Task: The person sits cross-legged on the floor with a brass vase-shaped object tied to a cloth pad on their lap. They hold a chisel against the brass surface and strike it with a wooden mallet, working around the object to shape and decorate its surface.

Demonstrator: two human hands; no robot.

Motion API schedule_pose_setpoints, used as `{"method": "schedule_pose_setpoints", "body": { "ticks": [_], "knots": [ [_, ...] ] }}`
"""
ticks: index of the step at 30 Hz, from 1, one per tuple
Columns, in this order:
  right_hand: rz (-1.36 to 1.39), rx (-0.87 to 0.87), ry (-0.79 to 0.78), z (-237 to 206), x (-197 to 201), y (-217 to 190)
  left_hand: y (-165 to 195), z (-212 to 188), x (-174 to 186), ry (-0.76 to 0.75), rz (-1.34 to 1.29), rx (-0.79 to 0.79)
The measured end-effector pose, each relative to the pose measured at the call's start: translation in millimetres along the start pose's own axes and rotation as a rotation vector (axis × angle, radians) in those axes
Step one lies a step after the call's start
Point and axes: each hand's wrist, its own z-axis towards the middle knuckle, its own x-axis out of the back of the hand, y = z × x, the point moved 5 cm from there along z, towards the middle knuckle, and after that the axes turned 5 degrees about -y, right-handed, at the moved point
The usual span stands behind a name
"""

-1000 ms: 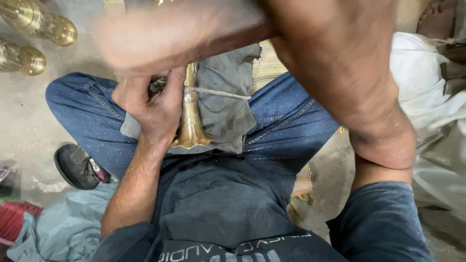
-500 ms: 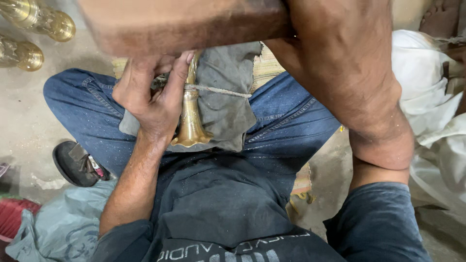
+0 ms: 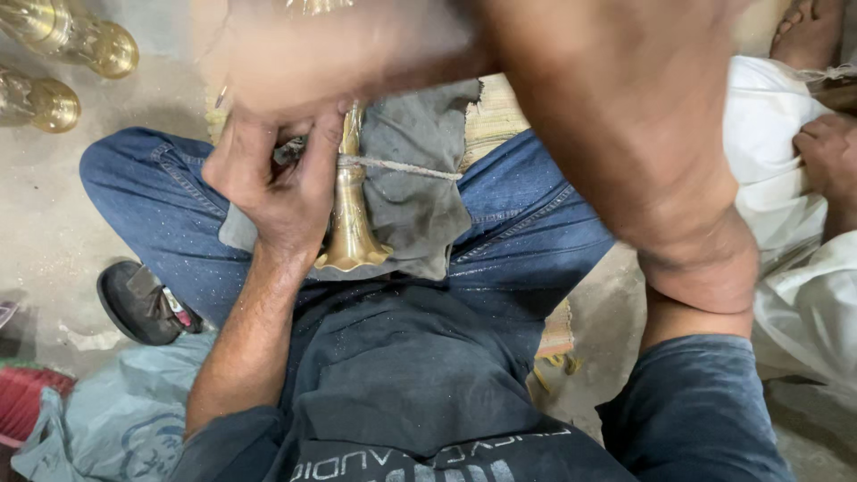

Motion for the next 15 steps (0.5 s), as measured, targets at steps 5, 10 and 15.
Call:
{"method": "schedule_pose_setpoints", "body": {
  "ticks": [5, 10, 15],
  "knots": [
    [-0.008, 0.003, 0.001, 1.6, 1.6, 0.3, -0.7, -2.1, -0.3, -0.007, 0.050, -0.024],
    [-0.016, 0.013, 0.007, 2.7, 2.4, 0.9, 9.4, 2.8, 0.0, 0.019, 0.064, -0.125],
    [-0.035, 0.025, 0.010, 3.7, 2.2, -2.9, 9.7, 3.6, 1.6, -0.043, 0.006, -0.007]
  ]
}}
